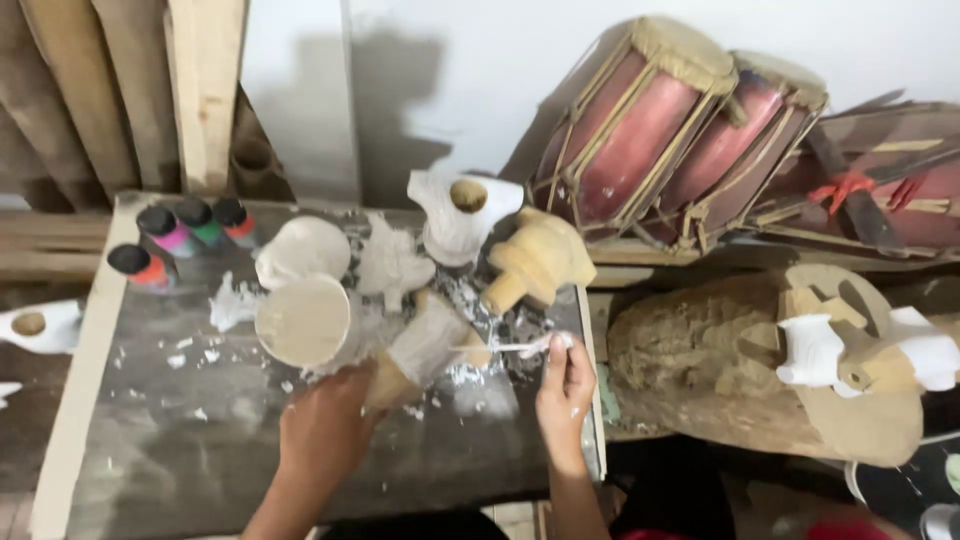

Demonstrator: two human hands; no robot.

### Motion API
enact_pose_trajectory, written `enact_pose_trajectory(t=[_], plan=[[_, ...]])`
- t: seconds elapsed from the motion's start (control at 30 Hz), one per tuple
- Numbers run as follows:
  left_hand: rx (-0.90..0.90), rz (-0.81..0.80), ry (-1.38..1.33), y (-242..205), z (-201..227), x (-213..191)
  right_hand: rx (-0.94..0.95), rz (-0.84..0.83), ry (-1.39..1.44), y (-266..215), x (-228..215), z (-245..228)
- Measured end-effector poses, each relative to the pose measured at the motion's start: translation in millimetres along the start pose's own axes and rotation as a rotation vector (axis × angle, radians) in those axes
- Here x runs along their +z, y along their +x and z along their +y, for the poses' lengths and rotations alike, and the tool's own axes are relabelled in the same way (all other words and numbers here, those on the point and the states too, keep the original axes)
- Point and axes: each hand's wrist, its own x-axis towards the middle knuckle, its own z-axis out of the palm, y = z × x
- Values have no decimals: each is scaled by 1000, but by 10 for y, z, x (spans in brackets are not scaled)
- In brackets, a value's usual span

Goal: Applying white plaster or coating to small molded toy parts using an applicator stick

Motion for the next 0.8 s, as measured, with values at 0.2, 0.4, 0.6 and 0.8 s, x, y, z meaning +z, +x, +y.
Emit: enact_pose_trajectory(t=[0.2, 0.4, 0.6, 0.8], plan=[[58, -127, 171, 63, 15, 137, -2, 60, 11, -106, -37, -106], [184, -98, 260, 136, -2, 95, 17, 132, -50, -246, 2, -213], [270, -77, 300, 194, -77, 310, -54, 166, -175, -285, 9, -308], [314, 97, 393, 209, -104, 358, -122, 140, -357, -345, 23, -371]])
